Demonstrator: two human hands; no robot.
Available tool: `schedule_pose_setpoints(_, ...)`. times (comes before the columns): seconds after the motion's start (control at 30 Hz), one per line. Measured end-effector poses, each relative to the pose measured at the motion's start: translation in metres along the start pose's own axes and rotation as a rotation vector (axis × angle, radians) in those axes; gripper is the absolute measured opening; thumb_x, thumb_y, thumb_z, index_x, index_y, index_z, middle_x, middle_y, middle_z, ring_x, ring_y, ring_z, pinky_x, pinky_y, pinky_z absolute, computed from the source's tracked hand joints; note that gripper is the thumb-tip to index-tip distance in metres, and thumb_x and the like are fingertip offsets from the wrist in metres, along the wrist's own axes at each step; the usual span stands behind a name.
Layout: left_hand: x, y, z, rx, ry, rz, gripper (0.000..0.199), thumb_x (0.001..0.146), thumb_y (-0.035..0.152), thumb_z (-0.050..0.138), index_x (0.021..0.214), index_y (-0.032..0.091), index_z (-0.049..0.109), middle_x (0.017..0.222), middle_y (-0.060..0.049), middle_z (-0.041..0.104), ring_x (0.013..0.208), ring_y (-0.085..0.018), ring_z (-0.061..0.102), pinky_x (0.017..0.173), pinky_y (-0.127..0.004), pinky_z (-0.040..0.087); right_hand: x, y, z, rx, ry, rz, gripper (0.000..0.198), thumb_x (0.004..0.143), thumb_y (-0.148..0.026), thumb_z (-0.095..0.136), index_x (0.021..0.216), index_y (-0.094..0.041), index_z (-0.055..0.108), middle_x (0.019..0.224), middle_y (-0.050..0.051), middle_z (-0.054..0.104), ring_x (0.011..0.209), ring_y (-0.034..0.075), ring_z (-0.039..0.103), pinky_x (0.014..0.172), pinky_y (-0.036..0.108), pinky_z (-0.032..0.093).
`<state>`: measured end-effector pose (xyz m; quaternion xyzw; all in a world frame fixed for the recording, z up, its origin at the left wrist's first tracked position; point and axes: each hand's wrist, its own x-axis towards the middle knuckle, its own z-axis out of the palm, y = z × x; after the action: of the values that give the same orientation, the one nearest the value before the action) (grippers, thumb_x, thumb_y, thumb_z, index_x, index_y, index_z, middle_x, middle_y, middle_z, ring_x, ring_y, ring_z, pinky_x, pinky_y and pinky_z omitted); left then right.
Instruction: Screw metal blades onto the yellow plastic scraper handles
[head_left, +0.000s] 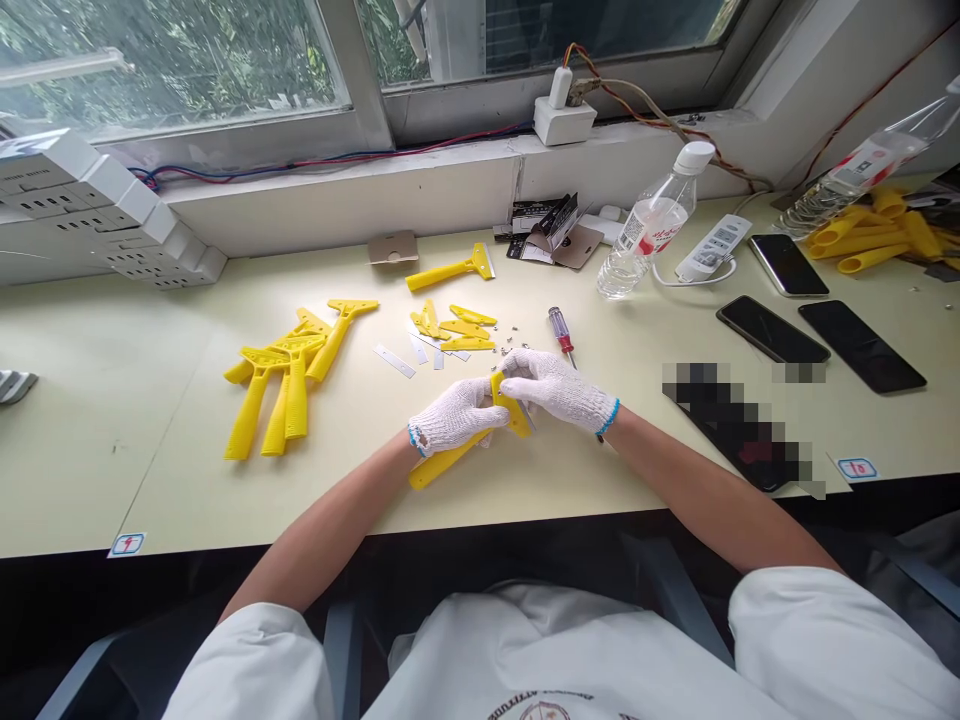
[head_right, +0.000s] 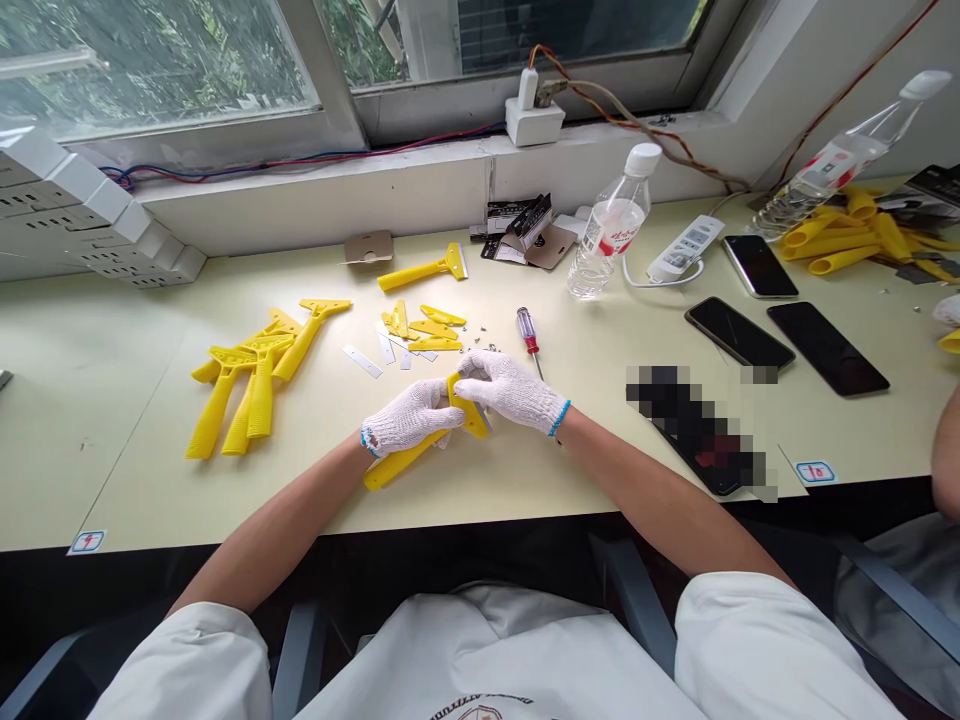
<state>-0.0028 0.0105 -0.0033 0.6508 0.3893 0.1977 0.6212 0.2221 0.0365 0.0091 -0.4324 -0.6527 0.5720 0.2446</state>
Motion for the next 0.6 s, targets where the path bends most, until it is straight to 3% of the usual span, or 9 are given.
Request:
schedule_pose_setpoints(0.17,-0.001,-0.002,-0.001,0.038,-0.026,-0.027,0.018,0.096,0.034,0.069,0.108,0.020,0.073,0.083,-0.001,0.077,0.063,-0.017,0.070,0.069,-0.031,0.058,0.001,0.004,0.004,-0.068,0.016,-0.007,0.027,0.082,-0.038,0.071,0.097,-0.017,0.065,0.089,0.002,0.067,0.080,0.015,0.061,0.069,0.027,0.047)
schedule_pose_setpoints(0.27,-0.007,0.006,-0.002,0.189,-0.011,-0.033,0.021,0.098,0.037,0.068,0.110,0.021,0.068,0.081,0.000,0.074,0.067,-0.018,0.070,0.069,-0.031,0.055,0.003,0.006,0.004,-0.078,0.053,-0.009,0.028,0.081,-0.040,0.069,0.096,-0.017,0.065,0.091,0.003,0.067,0.082,0.015,0.059,0.071,0.027,0.046)
schedule_pose_setpoints(0.4,-0.015,0.013,0.000,0.543,0.092,0.031,0.054,0.095,0.032,0.069,0.146,0.020,0.054,0.077,0.006,0.067,0.065,-0.019,0.063,0.067,-0.031,0.047,0.005,0.007,-0.002,-0.117,0.109,-0.008,0.031,0.082,-0.044,0.068,0.097,-0.016,0.066,0.089,0.002,0.064,0.080,0.015,0.056,0.071,0.028,0.043)
schedule_pose_setpoints(0.47,-0.017,0.009,0.003,0.650,0.161,0.069,0.070,0.095,0.027,0.064,0.160,0.019,0.041,0.086,0.003,0.073,0.072,-0.021,0.068,0.073,-0.032,0.050,0.006,0.008,-0.005,-0.151,0.142,-0.009,0.031,0.083,-0.045,0.067,0.095,-0.017,0.065,0.084,0.001,0.061,0.077,0.014,0.052,0.069,0.027,0.040)
schedule_pose_setpoints(0.6,-0.016,-0.002,0.008,0.751,0.230,0.090,0.069,0.099,0.024,0.060,0.164,0.022,0.035,0.117,-0.008,0.083,0.089,-0.027,0.079,0.082,-0.037,0.056,0.006,0.011,-0.007,-0.163,0.154,0.029,0.029,0.087,-0.044,0.065,0.099,-0.017,0.065,0.084,0.001,0.061,0.072,0.013,0.050,0.064,0.027,0.039)
